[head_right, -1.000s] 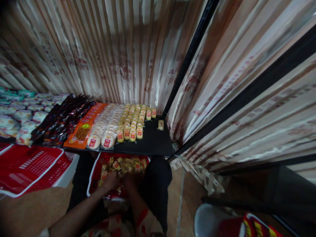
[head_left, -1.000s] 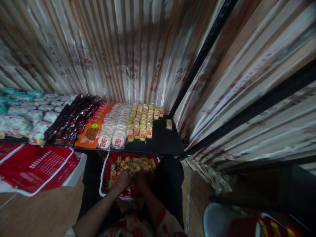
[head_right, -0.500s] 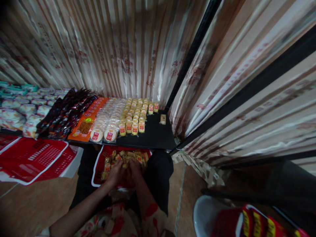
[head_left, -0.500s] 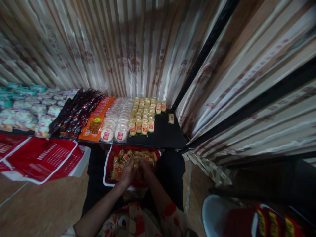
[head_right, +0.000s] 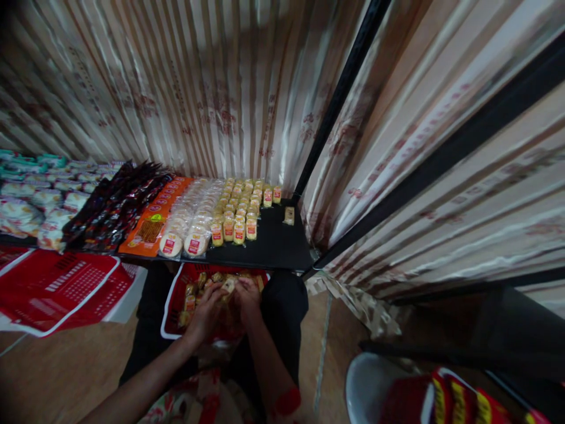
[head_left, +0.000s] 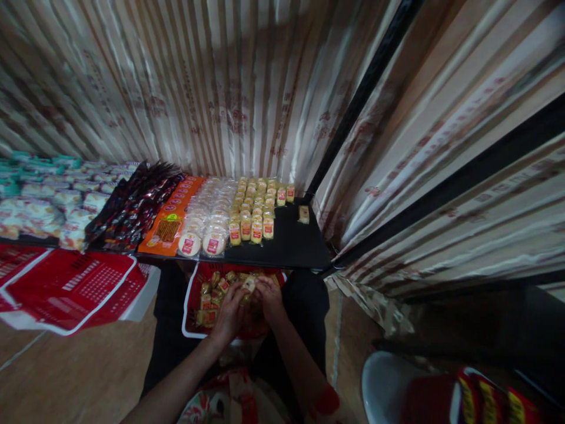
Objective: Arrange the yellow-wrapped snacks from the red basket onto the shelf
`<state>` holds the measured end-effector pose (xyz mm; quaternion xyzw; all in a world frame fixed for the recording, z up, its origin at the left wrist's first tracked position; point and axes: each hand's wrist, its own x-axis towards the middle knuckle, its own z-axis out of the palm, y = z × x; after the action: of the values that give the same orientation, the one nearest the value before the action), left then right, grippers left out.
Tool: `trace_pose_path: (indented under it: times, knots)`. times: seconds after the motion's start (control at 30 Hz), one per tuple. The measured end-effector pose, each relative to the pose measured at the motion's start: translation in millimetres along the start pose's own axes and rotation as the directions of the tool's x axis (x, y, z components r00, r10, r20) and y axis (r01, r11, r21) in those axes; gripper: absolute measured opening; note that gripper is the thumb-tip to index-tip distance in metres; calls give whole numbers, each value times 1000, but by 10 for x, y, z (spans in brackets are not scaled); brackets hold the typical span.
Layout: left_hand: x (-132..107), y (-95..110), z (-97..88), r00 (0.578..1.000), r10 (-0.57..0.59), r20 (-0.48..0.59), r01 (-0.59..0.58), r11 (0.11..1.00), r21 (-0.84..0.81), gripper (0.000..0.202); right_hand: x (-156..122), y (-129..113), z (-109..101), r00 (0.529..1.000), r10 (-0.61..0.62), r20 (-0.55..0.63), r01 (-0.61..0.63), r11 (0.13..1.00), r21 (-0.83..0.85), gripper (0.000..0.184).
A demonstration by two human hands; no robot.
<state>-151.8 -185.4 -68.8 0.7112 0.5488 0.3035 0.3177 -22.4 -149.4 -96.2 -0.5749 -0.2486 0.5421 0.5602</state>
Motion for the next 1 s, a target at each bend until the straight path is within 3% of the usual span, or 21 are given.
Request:
trace_pose_path:
  times: [0.2, 0.6, 1.0]
  knots:
    - [74, 162, -45, 999, 48, 5, -48, 996, 70, 40, -40, -332, -41, 997, 76, 9, -76, 982, 173, 36]
    - [405, 337, 68, 976, 218, -24, -208, 955, 210, 42, 17, -948, -243, 999, 23, 22, -27, 981, 192, 41]
    - [575, 444, 267, 960, 269, -81, -253, 953, 169, 37, 189, -1126, -392, 1000, -28, -1, 28, 988, 153, 42]
